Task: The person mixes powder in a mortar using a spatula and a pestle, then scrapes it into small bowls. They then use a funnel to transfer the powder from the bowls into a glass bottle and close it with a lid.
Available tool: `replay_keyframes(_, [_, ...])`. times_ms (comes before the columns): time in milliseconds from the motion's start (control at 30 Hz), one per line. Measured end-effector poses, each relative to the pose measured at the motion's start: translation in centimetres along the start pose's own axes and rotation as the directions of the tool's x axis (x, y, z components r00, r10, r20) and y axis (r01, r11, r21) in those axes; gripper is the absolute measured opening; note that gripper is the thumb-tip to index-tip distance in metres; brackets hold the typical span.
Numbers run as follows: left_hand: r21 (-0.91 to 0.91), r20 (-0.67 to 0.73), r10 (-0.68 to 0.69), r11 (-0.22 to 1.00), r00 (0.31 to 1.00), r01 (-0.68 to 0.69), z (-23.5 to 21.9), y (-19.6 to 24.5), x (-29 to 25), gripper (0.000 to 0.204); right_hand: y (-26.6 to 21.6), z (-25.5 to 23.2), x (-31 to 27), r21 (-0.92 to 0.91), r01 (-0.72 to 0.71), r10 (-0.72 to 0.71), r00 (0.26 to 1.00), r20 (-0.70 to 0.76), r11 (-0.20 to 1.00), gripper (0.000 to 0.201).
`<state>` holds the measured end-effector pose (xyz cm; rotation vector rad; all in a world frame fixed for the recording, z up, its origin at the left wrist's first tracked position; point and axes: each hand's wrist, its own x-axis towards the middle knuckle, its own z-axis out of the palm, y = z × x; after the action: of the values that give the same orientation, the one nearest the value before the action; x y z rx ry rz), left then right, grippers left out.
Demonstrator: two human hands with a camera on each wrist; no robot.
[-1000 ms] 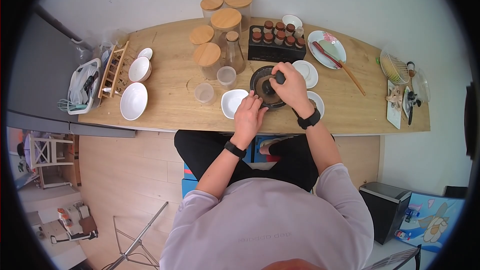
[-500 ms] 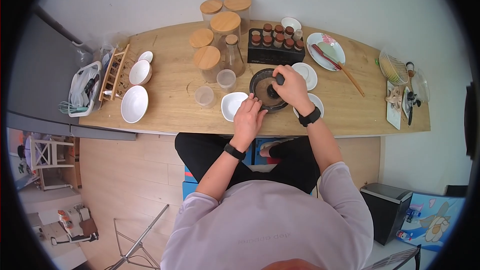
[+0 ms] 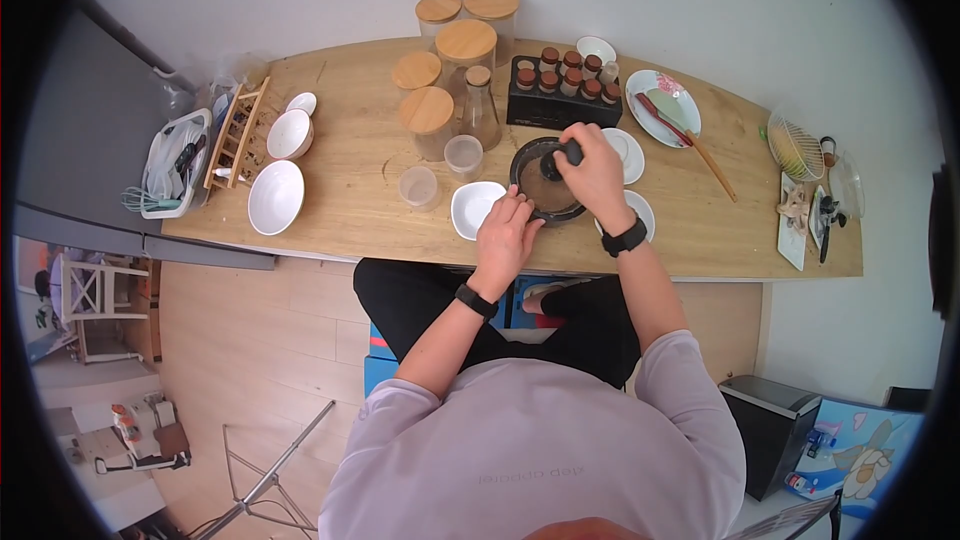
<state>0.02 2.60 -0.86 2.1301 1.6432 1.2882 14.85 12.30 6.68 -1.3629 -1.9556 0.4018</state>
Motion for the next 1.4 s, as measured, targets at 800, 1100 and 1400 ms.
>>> replay_keyframes(800, [0.028, 0.003, 0.001, 1.000, 1.000, -0.001, 0.0, 0.0, 0.1, 0.032, 0.4, 0.3, 0.1, 0.043, 0.008, -0.015, 0.989, 0.147, 0.999, 0.021])
replay_keyframes(1100, [0.030, 0.003, 0.011, 0.999, 1.000, -0.011, 0.1, -0.1, 0.1, 0.033, 1.2, -0.3, 0.0, -0.055, 0.006, 0.003, 0.988, 0.153, 0.998, 0.022])
replay_keyframes(1400, [0.016, 0.013, 0.014, 1.000, 1.000, -0.014, -0.1, 0.0, 0.1, 0.031, 0.6, 0.7, -0.3, -0.001, 0.019, -0.019, 0.989, 0.148, 1.000, 0.022])
